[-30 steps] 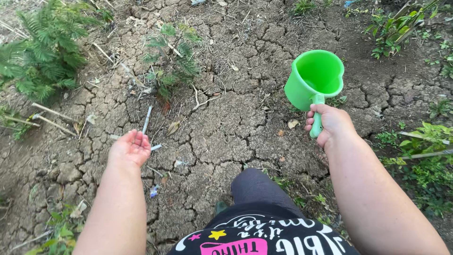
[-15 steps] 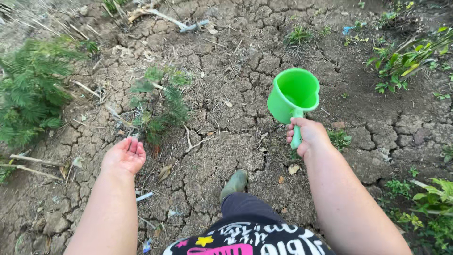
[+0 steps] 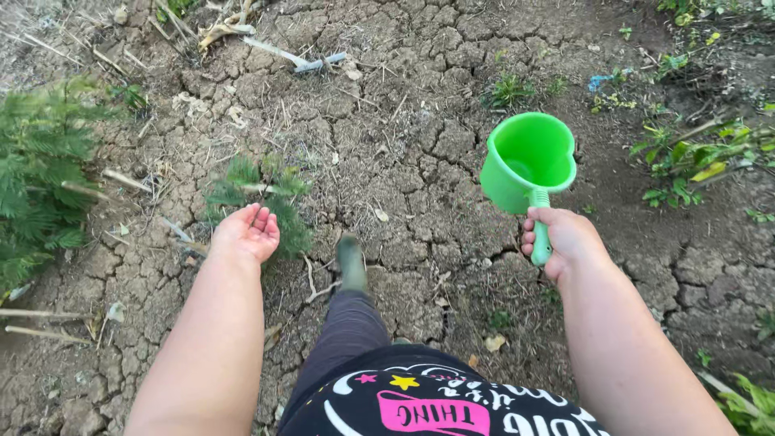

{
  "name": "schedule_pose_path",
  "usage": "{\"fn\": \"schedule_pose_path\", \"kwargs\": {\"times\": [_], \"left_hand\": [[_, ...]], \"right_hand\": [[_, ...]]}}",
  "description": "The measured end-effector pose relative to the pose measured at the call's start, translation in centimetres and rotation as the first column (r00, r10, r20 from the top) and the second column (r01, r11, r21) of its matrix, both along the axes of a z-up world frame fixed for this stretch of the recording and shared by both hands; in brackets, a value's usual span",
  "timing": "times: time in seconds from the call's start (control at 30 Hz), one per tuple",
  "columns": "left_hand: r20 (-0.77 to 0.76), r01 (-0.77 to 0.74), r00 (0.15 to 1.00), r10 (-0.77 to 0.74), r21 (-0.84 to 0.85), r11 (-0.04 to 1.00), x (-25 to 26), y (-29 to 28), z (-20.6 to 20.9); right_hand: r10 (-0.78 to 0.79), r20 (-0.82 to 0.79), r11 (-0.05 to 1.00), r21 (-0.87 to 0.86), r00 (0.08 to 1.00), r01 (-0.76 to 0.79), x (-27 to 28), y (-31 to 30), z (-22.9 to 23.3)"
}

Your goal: The person waters various plants in a garden using a green plastic scoop, refilling the scoop multiple times from a large metal barrel filled with water and from a smaller white container.

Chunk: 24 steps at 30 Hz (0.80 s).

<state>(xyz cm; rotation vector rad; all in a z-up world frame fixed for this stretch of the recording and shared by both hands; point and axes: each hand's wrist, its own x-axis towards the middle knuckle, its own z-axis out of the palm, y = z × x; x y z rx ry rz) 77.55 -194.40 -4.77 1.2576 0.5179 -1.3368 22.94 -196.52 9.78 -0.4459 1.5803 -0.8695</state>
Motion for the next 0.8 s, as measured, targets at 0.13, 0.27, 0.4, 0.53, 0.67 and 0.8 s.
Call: {"fn": "schedule_pose_path", "kwargs": {"times": [0.13, 0.27, 0.4, 0.53, 0.67, 0.8], "left_hand": [[-0.010, 0.041, 0.999, -0.041, -0.046, 0.998, 1.6, -9.6, -3.4], [-0.018, 0.038, 0.999, -0.038, -0.033, 0.999, 3.8, -20.7, -6.4], [0.007, 0.044, 0.999, -0.044, 0.012, 0.999, 5.5, -32.9, -5.5], [0.017, 0.130, 0.991, -0.131, 0.043, 0.991, 5.8, -44.6, 0.1], [0.081, 0.115, 0.990, -0.113, -0.024, 0.993, 5.7, -54.1, 3.2], [0.007, 0.089, 0.996, -0.089, -0.036, 0.995, 4.0, -61.4, 3.6]], "right_hand": [[-0.023, 0.022, 1.000, 0.011, 1.000, 0.023, 0.1, -7.2, -1.4], [-0.012, -0.019, 1.000, -0.018, 1.000, 0.012, 1.1, -17.3, -1.7], [-0.062, -0.030, 0.998, -0.015, 0.998, 0.061, 3.7, -29.4, -0.4], [-0.170, 0.065, 0.984, -0.047, 0.983, 0.173, 6.9, -39.8, 2.7], [-0.175, 0.009, 0.984, -0.039, 0.984, 0.175, 8.2, -46.4, 3.8], [-0.145, 0.001, 0.988, -0.058, 0.989, 0.144, 7.5, -52.8, 3.4]]}}
